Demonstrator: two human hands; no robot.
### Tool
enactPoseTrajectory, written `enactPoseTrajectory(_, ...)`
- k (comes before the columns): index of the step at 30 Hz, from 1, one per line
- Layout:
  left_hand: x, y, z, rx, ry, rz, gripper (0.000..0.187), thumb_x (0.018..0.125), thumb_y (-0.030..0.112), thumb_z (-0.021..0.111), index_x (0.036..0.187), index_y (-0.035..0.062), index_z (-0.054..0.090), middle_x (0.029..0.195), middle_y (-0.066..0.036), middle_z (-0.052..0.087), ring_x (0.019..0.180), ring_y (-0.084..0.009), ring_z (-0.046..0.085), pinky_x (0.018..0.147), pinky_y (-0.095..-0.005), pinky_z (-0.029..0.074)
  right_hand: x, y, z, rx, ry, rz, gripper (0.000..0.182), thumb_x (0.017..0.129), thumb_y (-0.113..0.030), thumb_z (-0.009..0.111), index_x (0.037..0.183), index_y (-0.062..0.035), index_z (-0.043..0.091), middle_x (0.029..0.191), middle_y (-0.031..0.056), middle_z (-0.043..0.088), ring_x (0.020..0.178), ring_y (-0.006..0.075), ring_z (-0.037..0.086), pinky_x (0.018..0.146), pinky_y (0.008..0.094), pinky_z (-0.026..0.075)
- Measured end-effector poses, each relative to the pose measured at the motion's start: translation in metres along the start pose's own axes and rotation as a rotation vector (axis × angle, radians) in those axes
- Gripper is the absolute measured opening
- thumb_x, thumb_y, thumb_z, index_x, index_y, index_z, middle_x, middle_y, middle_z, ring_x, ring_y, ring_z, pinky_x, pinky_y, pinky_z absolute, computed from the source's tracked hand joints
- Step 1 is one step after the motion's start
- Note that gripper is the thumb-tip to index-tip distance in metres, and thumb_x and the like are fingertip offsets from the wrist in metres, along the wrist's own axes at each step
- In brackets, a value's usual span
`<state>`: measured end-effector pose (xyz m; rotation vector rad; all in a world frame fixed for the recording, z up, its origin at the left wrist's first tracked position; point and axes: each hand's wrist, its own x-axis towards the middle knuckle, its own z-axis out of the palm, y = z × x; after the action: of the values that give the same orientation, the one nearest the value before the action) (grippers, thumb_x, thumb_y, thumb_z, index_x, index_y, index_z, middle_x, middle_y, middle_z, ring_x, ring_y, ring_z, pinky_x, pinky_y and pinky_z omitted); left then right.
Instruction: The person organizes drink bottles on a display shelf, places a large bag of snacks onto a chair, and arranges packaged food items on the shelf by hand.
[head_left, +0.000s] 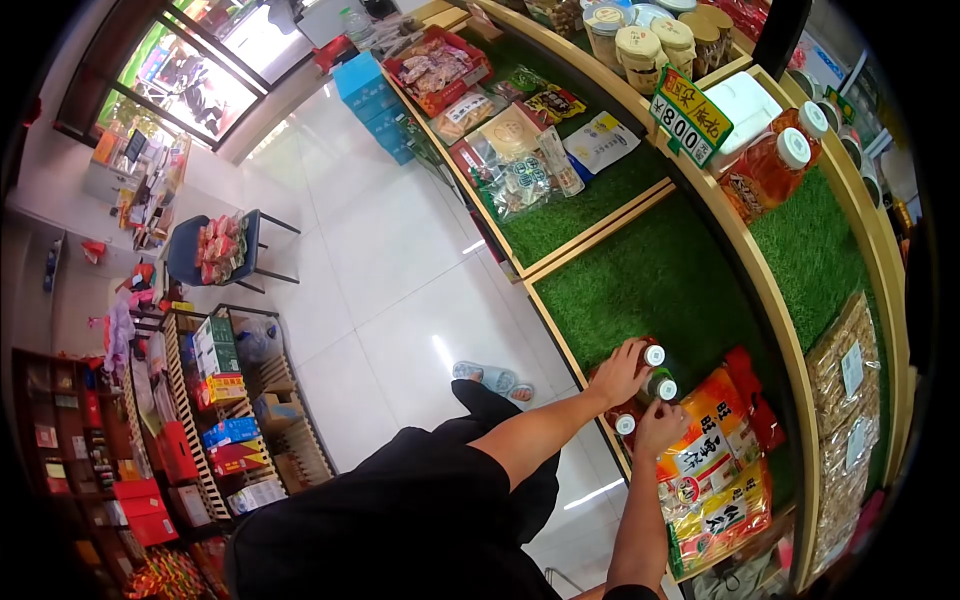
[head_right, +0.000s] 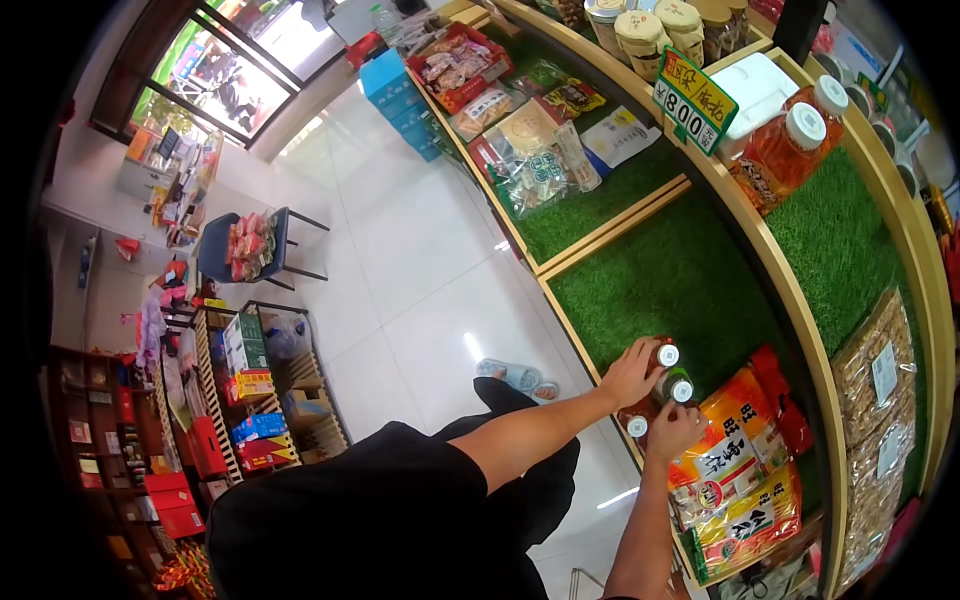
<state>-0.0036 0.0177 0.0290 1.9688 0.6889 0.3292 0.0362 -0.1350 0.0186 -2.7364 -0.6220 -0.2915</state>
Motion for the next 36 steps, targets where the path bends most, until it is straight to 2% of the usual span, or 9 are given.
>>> enactPoseTrajectory(6, -0.001, 0.001, 0.0, 0.155, -0.038, -0.132, 0.052, 0.078, 0.006, 0.062, 0.124, -0.0009, 0.041, 0.123, -0.022, 0.044, 0.111, -0.0471, 0.05, 0.093, -0.053, 0.049, 0.003, -0.002, -0.003, 0.046, 0.016, 0.043, 0.019, 0.084, -0.018, 0.067, 0.078, -0.0008, 0.072, 0.086, 0.0116, 0.062, 0.096, 0.0338, 0.055, 0.08, 0.0479, 0.045)
enactPoseTrajectory(14, 0.001, -0.006, 0.004, 0.076, -0.001, -0.007, 0.047, 0.088, 0.022, 0.064, 0.127, 0.0049, 0.045, 0.127, -0.02, 0.048, 0.114, -0.0436, 0.051, 0.095, -0.0512, 0.048, 0.005, -0.007, -0.01, 0.075, 0.138, -0.083, 0.009, 0.071, -0.012, 0.069, 0.066, -0.004, 0.068, 0.075, 0.0091, 0.058, 0.087, 0.0337, 0.056, 0.073, 0.0461, 0.048)
enactPoseTrajectory(15, 0.002, -0.006, 0.004, 0.074, -0.003, -0.005, 0.047, 0.089, 0.022, 0.064, 0.128, 0.0053, 0.045, 0.129, -0.019, 0.048, 0.115, -0.0433, 0.051, 0.095, -0.0509, 0.048, 0.005, -0.005, -0.008, 0.104, 0.14, -0.075, 0.01, 0.071, -0.013, 0.07, 0.066, -0.0037, 0.068, 0.074, 0.0087, 0.057, 0.088, 0.0333, 0.056, 0.073, 0.0467, 0.048)
enactPoseTrajectory(16, 0.002, -0.005, 0.004, 0.075, -0.007, -0.004, 0.046, 0.09, 0.022, 0.063, 0.13, 0.0057, 0.045, 0.13, -0.019, 0.048, 0.116, -0.043, 0.051, 0.096, -0.0506, 0.047, 0.001, -0.005, -0.007, 0.114, 0.043, 0.011, 0.011, 0.074, -0.015, 0.072, 0.07, -0.0042, 0.071, 0.084, 0.0074, 0.06, 0.099, 0.0318, 0.054, 0.086, 0.0478, 0.044)
enactPoseTrajectory(17, 0.003, -0.004, 0.003, 0.078, -0.007, -0.012, 0.046, 0.091, 0.023, 0.063, 0.13, 0.006, 0.045, 0.132, -0.019, 0.048, 0.117, -0.0424, 0.052, 0.096, -0.0502, 0.048, -0.001, -0.005, -0.006, 0.099, 0.048, 0.017, 0.013, 0.077, -0.016, 0.072, 0.071, -0.0039, 0.07, 0.084, 0.0076, 0.061, 0.099, 0.0317, 0.054, 0.087, 0.0477, 0.044)
enactPoseTrajectory(21, 0.003, -0.001, 0.002, 0.105, 0.006, -0.044, 0.05, 0.079, 0.016, 0.067, 0.122, 0.0056, 0.045, 0.12, -0.019, 0.049, 0.112, -0.0426, 0.053, 0.091, -0.0519, 0.05, 0.003, -0.011, -0.007, 0.069, 0.065, 0.075, 0.021, 0.085, -0.021, 0.07, 0.074, -0.0027, 0.068, 0.082, 0.0088, 0.062, 0.098, 0.0315, 0.054, 0.087, 0.0481, 0.042)
enactPoseTrajectory(24, 0.003, -0.006, 0.004, 0.14, 0.001, -0.071, 0.047, 0.078, 0.012, 0.065, 0.121, 0.0055, 0.045, 0.12, -0.018, 0.048, 0.109, -0.0431, 0.053, 0.09, -0.0521, 0.05, 0.002, -0.01, -0.008, 0.076, 0.047, 0.084, 0.021, 0.083, -0.02, 0.07, 0.072, -0.0027, 0.068, 0.082, 0.0084, 0.062, 0.099, 0.0313, 0.054, 0.087, 0.0477, 0.042)
enactPoseTrajectory(29, 0.0, -0.007, 0.004, 0.127, -0.015, -0.083, 0.045, 0.079, 0.011, 0.064, 0.121, 0.006, 0.046, 0.12, -0.018, 0.049, 0.11, -0.0423, 0.054, 0.09, -0.0508, 0.05, -0.002, -0.008, -0.008, 0.096, 0.046, 0.051, 0.015, 0.072, -0.018, 0.072, 0.066, -0.0037, 0.068, 0.084, 0.0067, 0.062, 0.101, 0.0302, 0.053, 0.087, 0.0477, 0.041)
enactPoseTrajectory(36, 0.001, -0.01, 0.005, 0.084, -0.006, -0.023, 0.044, 0.083, 0.008, 0.061, 0.125, 0.0074, 0.047, 0.124, -0.017, 0.048, 0.112, -0.0413, 0.054, 0.091, -0.0495, 0.05, -0.001, -0.007, -0.008, 0.087, 0.021, 0.055, 0.017, 0.078, -0.019, 0.072, 0.071, -0.0033, 0.068, 0.084, 0.0074, 0.062, 0.1, 0.0303, 0.053, 0.088, 0.0474, 0.041)
